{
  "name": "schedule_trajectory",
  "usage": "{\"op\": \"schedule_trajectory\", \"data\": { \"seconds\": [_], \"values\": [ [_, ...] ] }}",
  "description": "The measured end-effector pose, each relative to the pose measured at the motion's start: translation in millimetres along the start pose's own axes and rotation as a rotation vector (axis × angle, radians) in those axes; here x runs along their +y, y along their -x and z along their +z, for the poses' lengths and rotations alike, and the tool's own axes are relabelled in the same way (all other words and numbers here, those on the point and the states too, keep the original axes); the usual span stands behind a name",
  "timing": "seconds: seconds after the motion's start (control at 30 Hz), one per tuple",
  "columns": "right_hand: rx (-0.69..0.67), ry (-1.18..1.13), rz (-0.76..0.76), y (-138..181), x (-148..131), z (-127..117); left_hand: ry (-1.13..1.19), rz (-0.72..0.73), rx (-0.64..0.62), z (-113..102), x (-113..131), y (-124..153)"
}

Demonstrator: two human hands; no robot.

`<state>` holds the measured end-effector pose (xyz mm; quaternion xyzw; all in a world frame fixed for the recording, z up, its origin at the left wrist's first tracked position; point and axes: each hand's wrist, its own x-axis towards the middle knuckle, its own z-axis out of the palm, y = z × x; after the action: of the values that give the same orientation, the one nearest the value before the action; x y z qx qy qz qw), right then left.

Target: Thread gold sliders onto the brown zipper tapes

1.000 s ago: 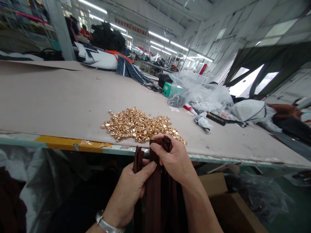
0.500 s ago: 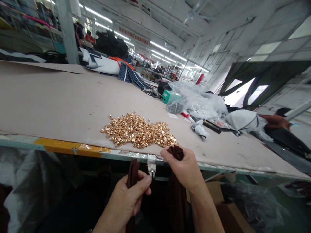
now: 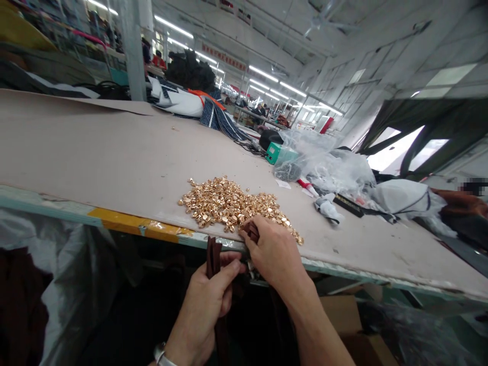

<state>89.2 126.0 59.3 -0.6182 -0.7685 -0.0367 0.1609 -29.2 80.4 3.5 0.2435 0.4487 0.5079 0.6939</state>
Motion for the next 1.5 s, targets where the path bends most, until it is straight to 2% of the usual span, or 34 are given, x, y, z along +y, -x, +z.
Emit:
{"op": "schedule_trajectory", "data": {
  "seconds": [0.13, 0.3, 0.57, 0.77, 0.87, 1.03, 1.23, 1.43, 1.5],
  "values": [
    [0.049, 0.032, 0.038, 6.2, 13.7, -0.6, 0.005, 0.012, 0.0, 0.8, -0.2, -0.6],
    [0.108, -0.037, 0.105, 12.7, 27.3, 0.0, -0.039, 0.005, -0.021, 0.5, -1.9, 2.3],
    [0.107, -0.577, 0.139, 35.8, 34.7, -5.9, -0.059, -0.037, -0.092, -3.2, -5.1, 8.1],
    [0.068, -0.85, -0.056, 66.1, 20.7, -5.1, -0.083, -0.1, -0.181, -2.1, -2.0, 16.0],
    [0.067, -0.932, -0.068, 77.1, 18.1, 2.6, -0.08, -0.171, -0.198, -1.4, -2.3, 18.3],
    [0.088, -0.794, -0.153, 84.6, 22.6, 9.0, -0.039, -0.215, -0.196, -1.5, -5.6, 19.3],
    [0.128, -0.554, -0.247, 80.9, 20.1, -0.4, 0.072, -0.187, -0.193, -5.5, -8.2, 18.6],
    [0.088, -0.608, -0.253, 73.0, 20.7, -5.5, 0.163, -0.234, -0.211, -10.8, -10.3, 17.7],
    [0.067, -0.651, -0.206, 69.0, 22.8, -3.1, 0.182, -0.24, -0.218, -10.8, -9.8, 17.5]
  ]
}}
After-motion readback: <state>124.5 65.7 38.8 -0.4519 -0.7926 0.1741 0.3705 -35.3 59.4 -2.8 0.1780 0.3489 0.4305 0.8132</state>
